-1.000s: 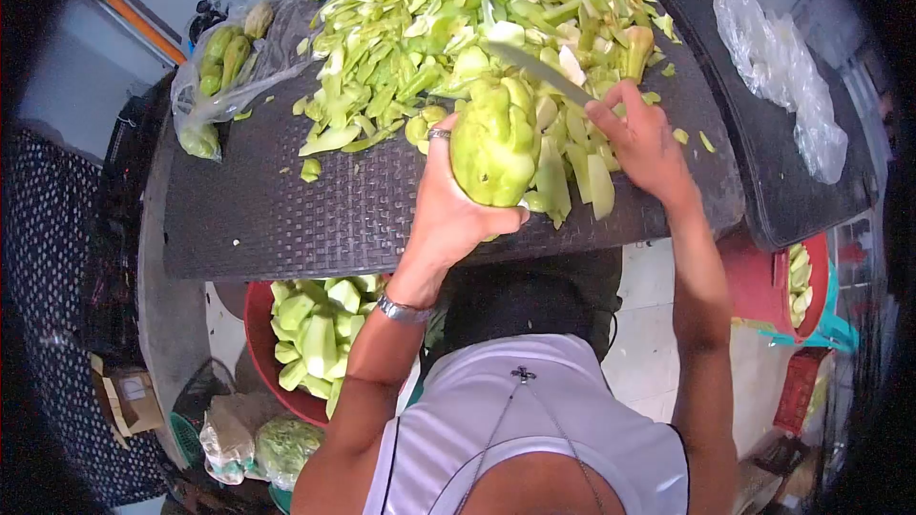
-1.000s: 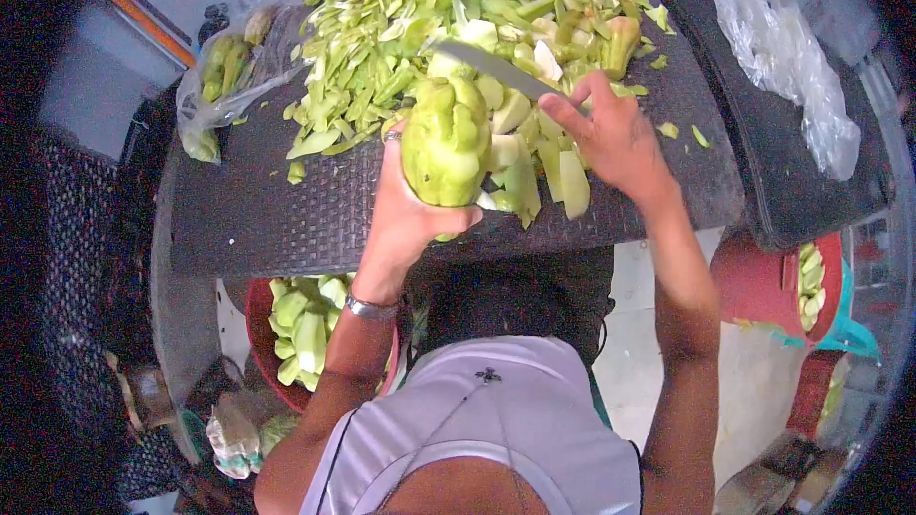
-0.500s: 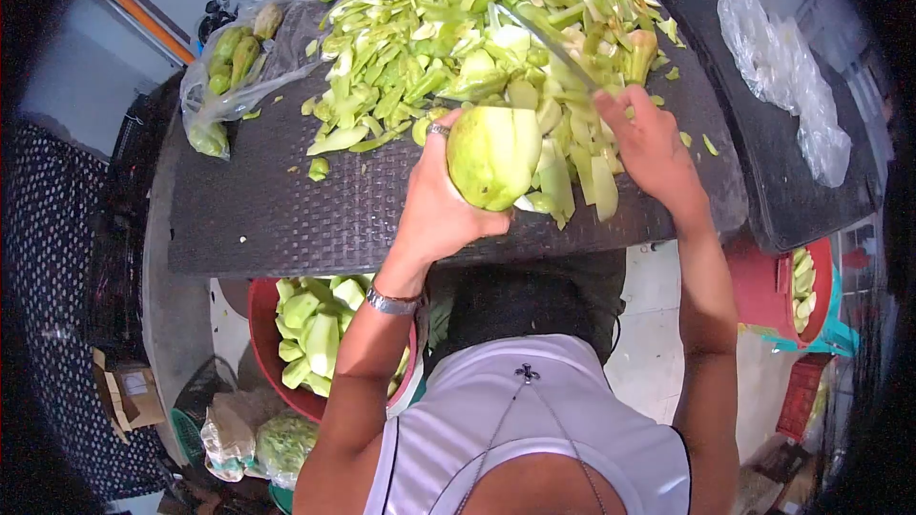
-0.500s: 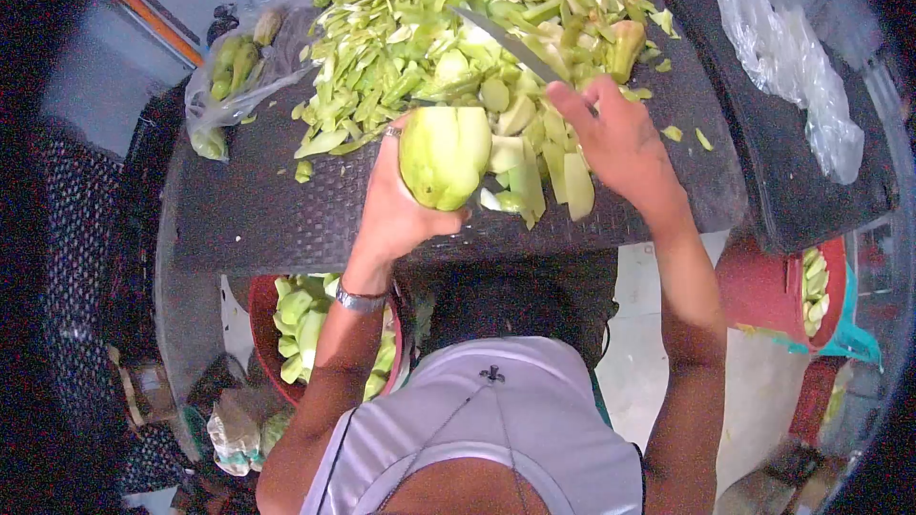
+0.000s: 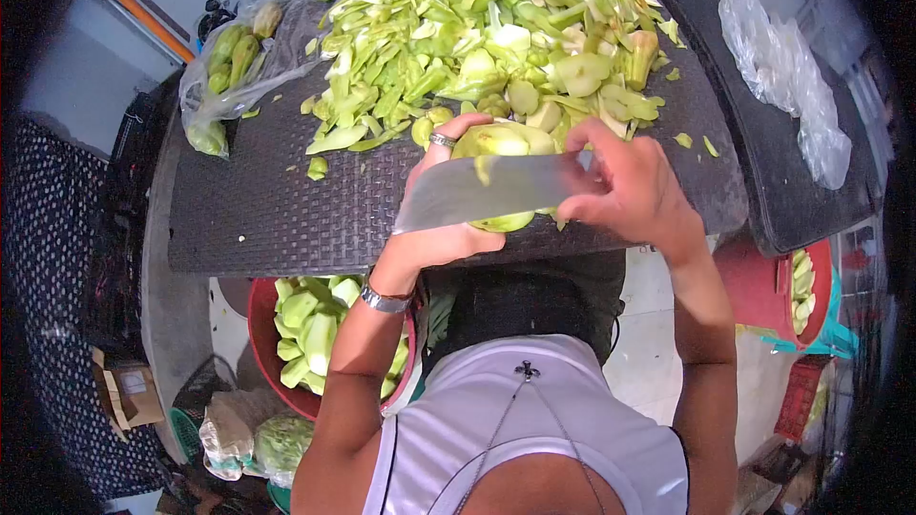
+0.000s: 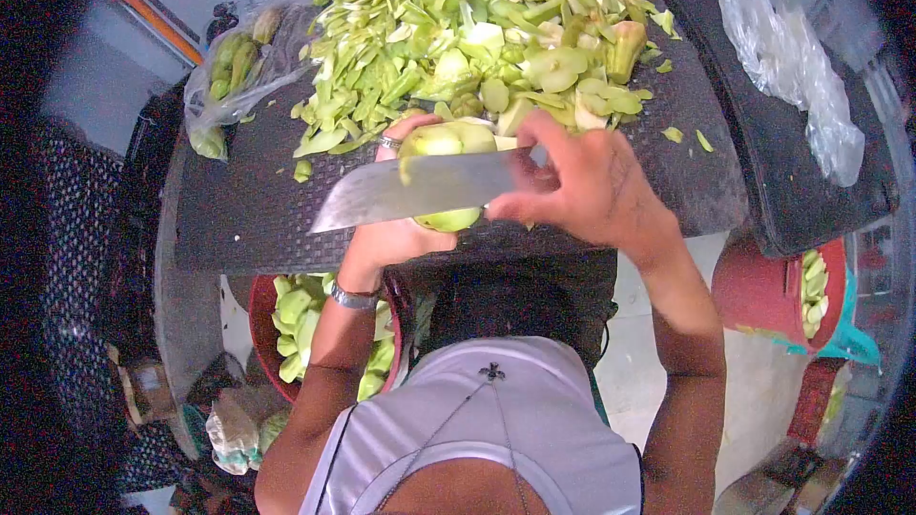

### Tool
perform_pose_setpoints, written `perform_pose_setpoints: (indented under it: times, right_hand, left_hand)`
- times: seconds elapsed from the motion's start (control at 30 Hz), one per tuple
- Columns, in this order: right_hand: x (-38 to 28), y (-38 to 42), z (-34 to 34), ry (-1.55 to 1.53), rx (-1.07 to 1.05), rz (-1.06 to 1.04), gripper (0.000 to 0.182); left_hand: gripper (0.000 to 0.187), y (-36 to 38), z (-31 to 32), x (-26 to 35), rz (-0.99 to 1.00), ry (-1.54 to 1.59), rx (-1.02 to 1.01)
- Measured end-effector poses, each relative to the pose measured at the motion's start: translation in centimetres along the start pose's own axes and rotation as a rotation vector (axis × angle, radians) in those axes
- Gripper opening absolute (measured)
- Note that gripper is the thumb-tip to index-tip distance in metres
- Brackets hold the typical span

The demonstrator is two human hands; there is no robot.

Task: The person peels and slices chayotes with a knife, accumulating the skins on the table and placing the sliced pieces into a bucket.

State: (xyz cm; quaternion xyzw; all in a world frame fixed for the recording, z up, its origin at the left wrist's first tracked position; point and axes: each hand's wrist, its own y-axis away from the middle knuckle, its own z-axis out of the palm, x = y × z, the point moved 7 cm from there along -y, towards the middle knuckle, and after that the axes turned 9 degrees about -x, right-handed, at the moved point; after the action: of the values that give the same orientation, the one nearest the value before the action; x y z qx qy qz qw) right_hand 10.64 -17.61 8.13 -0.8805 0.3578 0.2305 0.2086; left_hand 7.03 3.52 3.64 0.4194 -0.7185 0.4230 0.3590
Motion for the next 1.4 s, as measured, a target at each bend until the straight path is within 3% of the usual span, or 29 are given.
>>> perform_pose_setpoints:
  times: [0.1,0.13,0.23,0.37,0.5,0.63,0.83,1.03,1.13,1.23,1.27,1.37,1.4]
  right_hand:
    - [3.7,0.8,-0.3,0.011,-0.077,0.233,0.059]
    - [5.4,0.4,-1.0,0.023,-0.077,0.323,0.059]
    - [7.6,0.8,-1.4,0.094,0.076,0.348,0.059]
    - [3.4,1.2,0.1,-0.148,-0.02,0.302,0.056]
    - [-1.3,0.8,1.2,-0.007,0.015,0.063,0.064]
    - [-0.7,0.6,1.6,-0.052,0.025,0.06,0.075]
    - [-1.1,0.6,1.6,-0.11,0.029,0.045,0.078]
    - [-1.4,0.3,1.9,0.048,0.041,-0.014,0.074]
    - [2.3,-0.5,1.5,-0.086,-0.039,0.108,0.062]
    - [7.1,0.1,-0.4,0.153,0.065,0.298,0.054]
    - [7.9,0.4,-0.7,0.108,0.086,0.316,0.053]
    - [4.8,0.5,-1.1,-0.052,0.05,0.383,0.054]
    - [3.3,0.5,-0.6,-0.072,0.025,0.315,0.056]
  left_hand:
    - [0.102,0.0,-1.0,-0.7,-0.008,-0.068,0.102]
    - [0.102,0.1,-1.4,-1.1,-0.005,0.042,0.128]
    - [0.103,0.4,-1.3,-0.8,-0.02,0.051,0.093]
    - [0.103,0.4,-0.5,-1.4,-0.095,0.132,0.105]
    - [0.101,0.2,0.3,-0.9,0.025,-0.069,0.042]
    - [0.102,0.3,0.5,-0.2,-0.003,-0.064,0.035]
    - [0.105,0.4,0.6,-0.4,-0.014,0.029,0.004]
    - [0.104,0.5,0.9,-0.9,-0.055,0.136,0.013]
    - [0.102,0.4,-0.2,-0.7,-0.096,0.013,0.087]
    - [0.103,0.4,-1.6,-1.6,-0.117,-0.011,0.167]
    - [0.104,0.6,-1.7,-2.1,-0.111,-0.01,0.151]
    - [0.105,1.2,-0.9,-2.6,-0.187,0.04,0.105]
    - [0.104,1.1,-0.5,-2.5,-0.205,0.059,0.095]
